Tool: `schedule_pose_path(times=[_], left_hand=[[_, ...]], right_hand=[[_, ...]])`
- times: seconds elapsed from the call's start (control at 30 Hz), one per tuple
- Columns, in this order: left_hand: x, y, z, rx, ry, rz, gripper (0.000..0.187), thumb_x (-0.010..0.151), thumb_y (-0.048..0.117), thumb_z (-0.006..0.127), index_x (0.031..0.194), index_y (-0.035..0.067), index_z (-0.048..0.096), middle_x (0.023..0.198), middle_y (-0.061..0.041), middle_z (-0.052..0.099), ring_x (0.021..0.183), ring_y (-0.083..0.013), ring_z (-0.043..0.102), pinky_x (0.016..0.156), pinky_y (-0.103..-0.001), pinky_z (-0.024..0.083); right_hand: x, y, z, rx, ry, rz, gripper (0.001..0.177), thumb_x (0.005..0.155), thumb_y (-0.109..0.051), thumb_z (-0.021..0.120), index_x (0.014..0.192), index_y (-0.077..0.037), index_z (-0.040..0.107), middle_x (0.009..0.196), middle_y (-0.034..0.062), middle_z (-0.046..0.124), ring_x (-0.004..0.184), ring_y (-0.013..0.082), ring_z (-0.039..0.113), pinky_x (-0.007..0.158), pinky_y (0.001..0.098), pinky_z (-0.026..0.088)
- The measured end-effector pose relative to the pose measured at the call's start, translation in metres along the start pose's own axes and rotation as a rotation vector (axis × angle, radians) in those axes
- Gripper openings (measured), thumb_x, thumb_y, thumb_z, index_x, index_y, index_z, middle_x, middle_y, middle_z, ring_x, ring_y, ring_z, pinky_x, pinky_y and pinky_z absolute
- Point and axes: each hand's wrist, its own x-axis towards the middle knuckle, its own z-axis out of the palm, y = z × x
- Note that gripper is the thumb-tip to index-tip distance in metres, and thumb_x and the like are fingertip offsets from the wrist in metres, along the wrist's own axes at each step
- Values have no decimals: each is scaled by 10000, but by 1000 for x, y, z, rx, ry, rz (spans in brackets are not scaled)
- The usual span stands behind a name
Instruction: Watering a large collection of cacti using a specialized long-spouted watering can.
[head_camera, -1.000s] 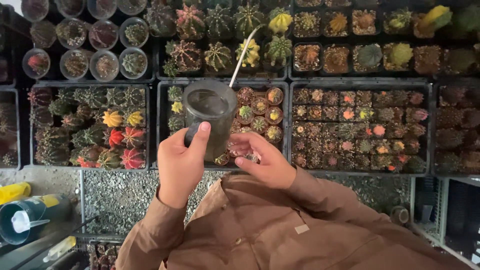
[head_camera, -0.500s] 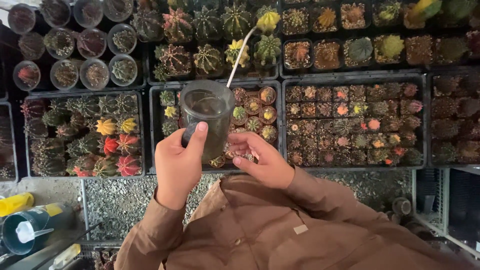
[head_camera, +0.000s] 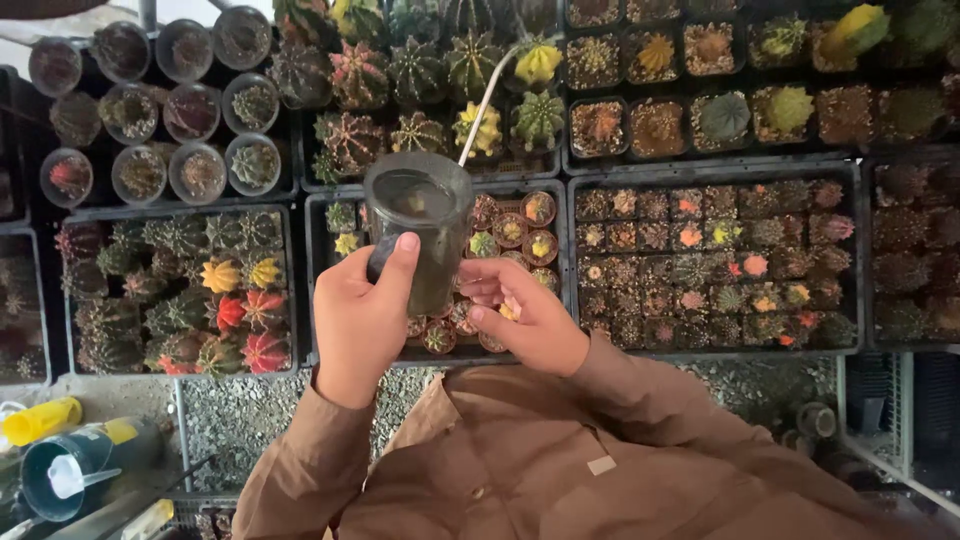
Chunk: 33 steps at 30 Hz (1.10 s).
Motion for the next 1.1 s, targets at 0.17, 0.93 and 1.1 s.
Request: schedule_pose_path(times=[0.17, 0.93, 1.1], left_hand=[[19, 6, 4, 29, 10, 63, 463, 984, 375, 684, 713, 6, 613, 556, 47, 475, 574, -30, 389, 470, -282, 343], [42, 8, 0, -64, 20, 26, 421, 980, 379, 667, 762, 19, 664, 580, 51, 540, 562, -18, 440, 468, -253, 368], [41, 0, -10, 20, 62, 17, 515, 979, 415, 672, 678, 4, 595, 529, 28, 513, 530, -35, 439, 455, -267, 370]], right_hand=[[15, -4, -3, -29, 39, -87, 478, 1023, -55, 620, 1472, -8, 462, 1367, 85, 579, 1292, 200, 579, 1090, 368, 495], [39, -15, 6, -33, 58, -102, 506, 1028, -79, 599, 1503, -11, 437, 1430, 90, 526, 1293, 211, 570, 1096, 381, 481], [43, -11, 13, -71, 39, -125, 515, 1021, -76, 610, 1502, -4, 441, 1428, 96, 515, 1239, 196, 578, 1078, 360, 482]])
